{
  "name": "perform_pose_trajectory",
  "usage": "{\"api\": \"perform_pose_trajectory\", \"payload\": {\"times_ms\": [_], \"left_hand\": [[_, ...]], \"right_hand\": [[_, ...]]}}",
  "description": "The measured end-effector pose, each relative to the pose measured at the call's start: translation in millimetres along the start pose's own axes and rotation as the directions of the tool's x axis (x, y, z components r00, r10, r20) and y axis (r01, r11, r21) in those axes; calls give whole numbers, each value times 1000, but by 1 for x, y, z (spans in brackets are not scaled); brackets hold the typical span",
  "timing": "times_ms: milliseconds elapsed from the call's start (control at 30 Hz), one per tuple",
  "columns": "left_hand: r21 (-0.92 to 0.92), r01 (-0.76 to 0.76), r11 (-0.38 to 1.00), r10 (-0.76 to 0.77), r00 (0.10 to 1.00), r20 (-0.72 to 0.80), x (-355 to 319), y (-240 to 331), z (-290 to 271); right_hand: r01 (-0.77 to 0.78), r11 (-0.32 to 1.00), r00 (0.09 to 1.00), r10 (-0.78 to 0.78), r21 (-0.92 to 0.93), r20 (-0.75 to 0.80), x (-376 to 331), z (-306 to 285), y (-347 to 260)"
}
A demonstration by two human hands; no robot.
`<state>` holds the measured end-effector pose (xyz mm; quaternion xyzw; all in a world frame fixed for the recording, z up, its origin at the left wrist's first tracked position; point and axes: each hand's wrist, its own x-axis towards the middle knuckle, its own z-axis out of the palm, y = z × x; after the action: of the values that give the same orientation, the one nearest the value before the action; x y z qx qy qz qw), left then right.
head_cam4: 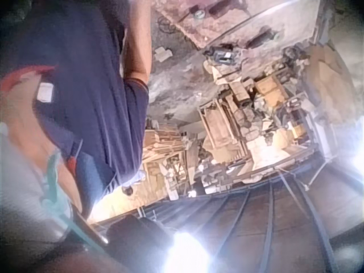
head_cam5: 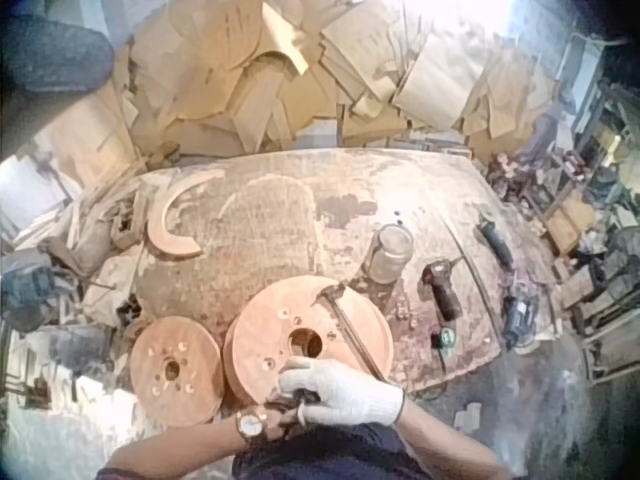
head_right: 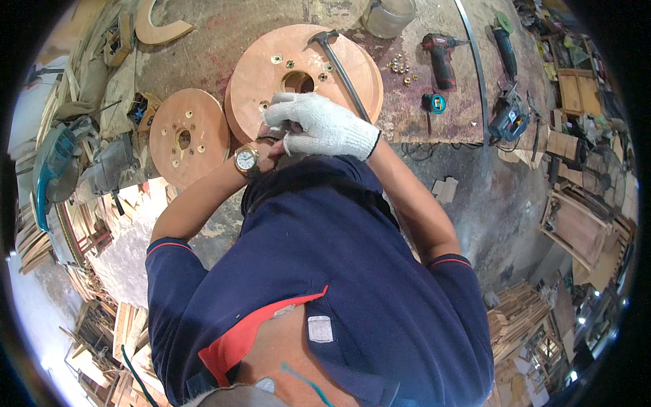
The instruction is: The person uses a hammer to tap small metal fasteners into pre-drilled holes on circular wooden discs. They repeatedly pick up fasteners from a nearby container and insert them into the holes, tapping each one flush with the surface. The person works on multiple discs, stacking them as they complete each one.
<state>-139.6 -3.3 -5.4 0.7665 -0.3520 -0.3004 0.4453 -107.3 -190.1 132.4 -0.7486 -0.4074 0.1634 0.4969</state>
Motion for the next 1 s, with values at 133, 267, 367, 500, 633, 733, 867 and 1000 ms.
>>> {"api": "perform_pose_trajectory", "payload": {"times_ms": [133,267,367,500,633,733,867,1000], "left_hand": [[-13,8,1000,-7,999,35,-8,2,13],[-34,13,999,-12,999,40,-13,0,27],[-333,134,933,-82,982,168,-9,24,14],[-395,139,908,-72,981,179,-6,26,10],[-363,112,925,-51,983,174,-4,26,8],[-283,76,956,-34,988,150,-6,25,5],[4,8,1000,-9,997,78,-12,26,7],[285,-34,958,33,999,10,-18,30,10]], "right_hand": [[64,994,979,-80,93,186,7,-1,2],[-20,999,956,28,-31,293,17,-6,3],[-19,996,964,-6,92,264,17,-6,13],[-17,986,960,-30,166,279,20,-2,19],[-4,978,966,-51,211,254,21,6,22],[7,996,980,-25,89,196,19,8,10],[63,993,992,-51,-103,116,15,21,6],[-128,944,989,144,-305,30,15,44,6]]}}
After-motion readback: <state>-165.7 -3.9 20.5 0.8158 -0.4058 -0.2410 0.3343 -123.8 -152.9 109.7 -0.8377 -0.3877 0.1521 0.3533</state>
